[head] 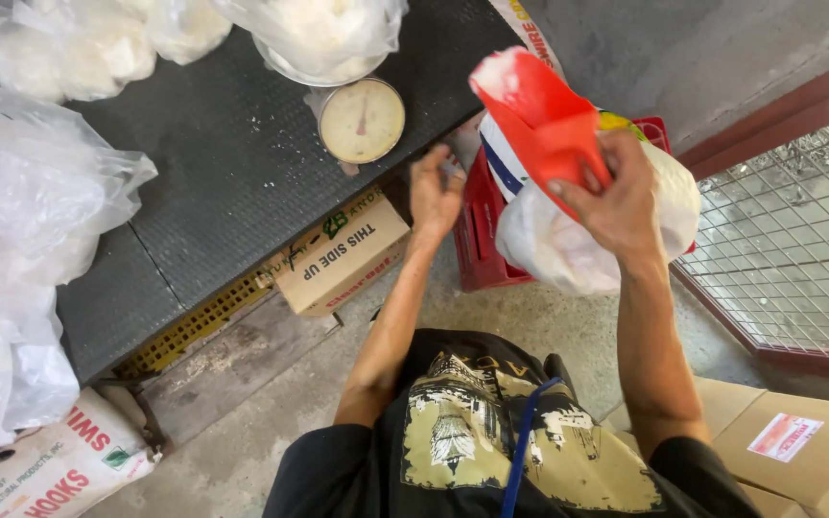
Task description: Scooping white powder from a large sack into smaller plastic bags.
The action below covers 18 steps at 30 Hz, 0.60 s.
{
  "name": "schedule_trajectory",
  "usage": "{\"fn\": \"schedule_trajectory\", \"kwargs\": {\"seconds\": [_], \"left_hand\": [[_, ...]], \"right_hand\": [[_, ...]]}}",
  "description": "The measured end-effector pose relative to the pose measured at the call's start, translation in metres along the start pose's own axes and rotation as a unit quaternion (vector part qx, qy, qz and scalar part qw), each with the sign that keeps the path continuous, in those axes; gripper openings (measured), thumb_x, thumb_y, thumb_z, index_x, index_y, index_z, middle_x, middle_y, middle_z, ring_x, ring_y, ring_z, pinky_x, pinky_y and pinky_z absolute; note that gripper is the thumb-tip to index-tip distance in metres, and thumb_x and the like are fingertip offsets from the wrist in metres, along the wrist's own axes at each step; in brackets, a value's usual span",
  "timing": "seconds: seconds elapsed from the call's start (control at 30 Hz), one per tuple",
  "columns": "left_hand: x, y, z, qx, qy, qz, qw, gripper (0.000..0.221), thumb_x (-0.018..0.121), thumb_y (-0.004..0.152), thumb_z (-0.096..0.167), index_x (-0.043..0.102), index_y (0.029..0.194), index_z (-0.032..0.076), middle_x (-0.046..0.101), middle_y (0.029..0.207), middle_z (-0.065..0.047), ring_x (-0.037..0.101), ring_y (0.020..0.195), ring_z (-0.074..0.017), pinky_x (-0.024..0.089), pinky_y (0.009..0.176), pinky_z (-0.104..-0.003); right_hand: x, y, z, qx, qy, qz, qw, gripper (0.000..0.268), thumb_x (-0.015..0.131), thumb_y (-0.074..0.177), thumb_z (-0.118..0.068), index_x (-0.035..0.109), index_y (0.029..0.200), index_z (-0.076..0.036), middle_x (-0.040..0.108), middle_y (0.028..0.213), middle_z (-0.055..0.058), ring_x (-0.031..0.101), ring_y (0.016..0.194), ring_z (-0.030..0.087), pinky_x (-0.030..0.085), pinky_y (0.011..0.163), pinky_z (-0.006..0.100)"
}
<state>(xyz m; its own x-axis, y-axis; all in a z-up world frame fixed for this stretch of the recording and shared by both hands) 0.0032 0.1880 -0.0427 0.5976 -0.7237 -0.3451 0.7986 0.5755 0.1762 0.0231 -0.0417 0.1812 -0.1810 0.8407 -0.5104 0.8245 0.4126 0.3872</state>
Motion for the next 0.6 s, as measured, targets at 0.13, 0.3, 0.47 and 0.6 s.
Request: {"fn": "schedule_trajectory", "kwargs": {"seconds": [0.13, 0.3, 0.47, 0.6], "left_hand": [[-0.1, 0.038, 0.041, 0.028, -0.05, 0.112, 0.992, 0.053, 0.071, 0.092, 0.01, 0.055, 0.142, 0.006, 0.061, 0.129, -0.013, 0.063, 0.091, -0.0195, 0.055, 0.086, -0.036], [-0.199, 0.1, 0.075, 0.135, -0.013, 0.246, 0.96, 0.073, 0.07, 0.103, 0.03, 0.031, 0.161, 0.009, 0.048, 0.137, -0.015, 0.056, 0.106, -0.0226, 0.054, 0.091, -0.04], [-0.242, 0.175, 0.079, 0.238, 0.0, 0.23, 0.944, 0.079, 0.077, 0.102, 0.035, 0.03, 0.158, 0.008, 0.043, 0.141, -0.017, 0.053, 0.124, -0.028, 0.052, 0.1, -0.04], [-0.253, 0.213, 0.06, 0.221, -0.027, 0.186, 0.957, 0.052, 0.077, 0.101, 0.036, 0.057, 0.138, 0.005, 0.063, 0.122, -0.013, 0.063, 0.106, -0.0234, 0.053, 0.09, -0.035]], "right_hand": [[0.053, 0.065, 0.005, 0.015, -0.006, -0.019, 1.0, 0.048, 0.093, 0.082, -0.008, 0.056, 0.112, -0.002, 0.066, 0.098, 0.006, 0.064, 0.093, 0.013, 0.058, 0.081, 0.03], [0.121, 0.146, -0.01, -0.118, -0.192, -0.015, 0.974, 0.05, 0.098, 0.076, -0.021, 0.065, 0.109, -0.003, 0.073, 0.099, 0.016, 0.071, 0.089, 0.032, 0.055, 0.076, 0.043], [0.197, 0.194, -0.026, -0.184, -0.292, 0.028, 0.938, 0.034, 0.087, 0.073, -0.015, 0.073, 0.103, -0.009, 0.074, 0.09, 0.012, 0.071, 0.079, 0.03, 0.051, 0.068, 0.047], [0.242, 0.207, -0.043, -0.275, -0.411, 0.019, 0.869, 0.024, 0.07, 0.083, -0.006, 0.075, 0.105, -0.013, 0.07, 0.089, 0.009, 0.068, 0.082, 0.029, 0.046, 0.065, 0.046]]}}
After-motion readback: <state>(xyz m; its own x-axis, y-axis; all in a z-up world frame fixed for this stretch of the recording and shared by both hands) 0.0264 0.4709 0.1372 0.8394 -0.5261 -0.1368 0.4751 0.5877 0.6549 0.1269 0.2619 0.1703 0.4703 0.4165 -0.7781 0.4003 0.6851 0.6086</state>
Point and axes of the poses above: each hand's wrist, its own y-axis towards the middle knuckle, its own x-axis out of the palm, z = x × y, the point moved 4 cm from there along y, towards the middle knuckle
